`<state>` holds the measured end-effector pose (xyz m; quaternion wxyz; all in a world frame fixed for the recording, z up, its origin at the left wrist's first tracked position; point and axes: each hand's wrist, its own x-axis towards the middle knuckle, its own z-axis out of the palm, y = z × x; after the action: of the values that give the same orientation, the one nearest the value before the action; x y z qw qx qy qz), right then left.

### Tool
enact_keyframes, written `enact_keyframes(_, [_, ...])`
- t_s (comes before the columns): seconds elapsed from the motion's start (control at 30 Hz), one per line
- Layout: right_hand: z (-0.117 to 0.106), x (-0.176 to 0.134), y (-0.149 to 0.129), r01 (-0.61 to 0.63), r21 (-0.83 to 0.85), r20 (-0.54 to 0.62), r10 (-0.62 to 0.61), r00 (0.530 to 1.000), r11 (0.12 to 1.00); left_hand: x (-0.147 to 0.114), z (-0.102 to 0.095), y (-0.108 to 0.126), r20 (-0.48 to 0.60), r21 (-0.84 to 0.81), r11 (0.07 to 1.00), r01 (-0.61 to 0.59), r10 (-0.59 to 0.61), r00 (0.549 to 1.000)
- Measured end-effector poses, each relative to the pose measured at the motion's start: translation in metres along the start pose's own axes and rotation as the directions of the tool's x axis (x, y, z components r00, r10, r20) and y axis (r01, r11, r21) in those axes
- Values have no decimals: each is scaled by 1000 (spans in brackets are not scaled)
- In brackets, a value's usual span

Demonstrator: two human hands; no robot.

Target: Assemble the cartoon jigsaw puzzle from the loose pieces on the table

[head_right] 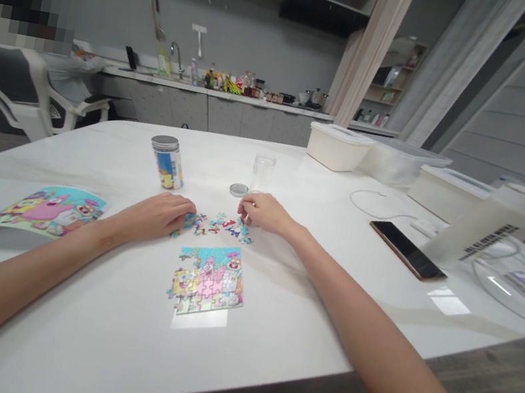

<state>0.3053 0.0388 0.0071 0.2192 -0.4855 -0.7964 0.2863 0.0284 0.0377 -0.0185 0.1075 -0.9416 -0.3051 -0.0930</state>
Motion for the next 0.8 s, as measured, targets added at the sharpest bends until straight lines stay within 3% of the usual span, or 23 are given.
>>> enact_keyframes(0.13, [-15,-5,7,227,-142,172,-202,964,964,1,-1,0,6,-4,1000,10,-10,1000])
enact_keyframes(0.23, [-18,-6,14,218,-175,267,-166,949,960,1,-2,1,19,-1,1000,25,-25,1000])
enact_keyframes(0.4, [-13,-6,15,189,-138,319,-137,938,972,1,-2,1,3,-10,1000,23,-23,1000])
enact_keyframes(0.6, [-13,-6,6,193,-11,285,-182,941,981,1,-1,0,4,-7,1000,16,-16,1000])
enact_keyframes(0.8, [5,-9,-17,145,290,334,-243,911,946,1,-4,2,-36,53,999,-14,16,999])
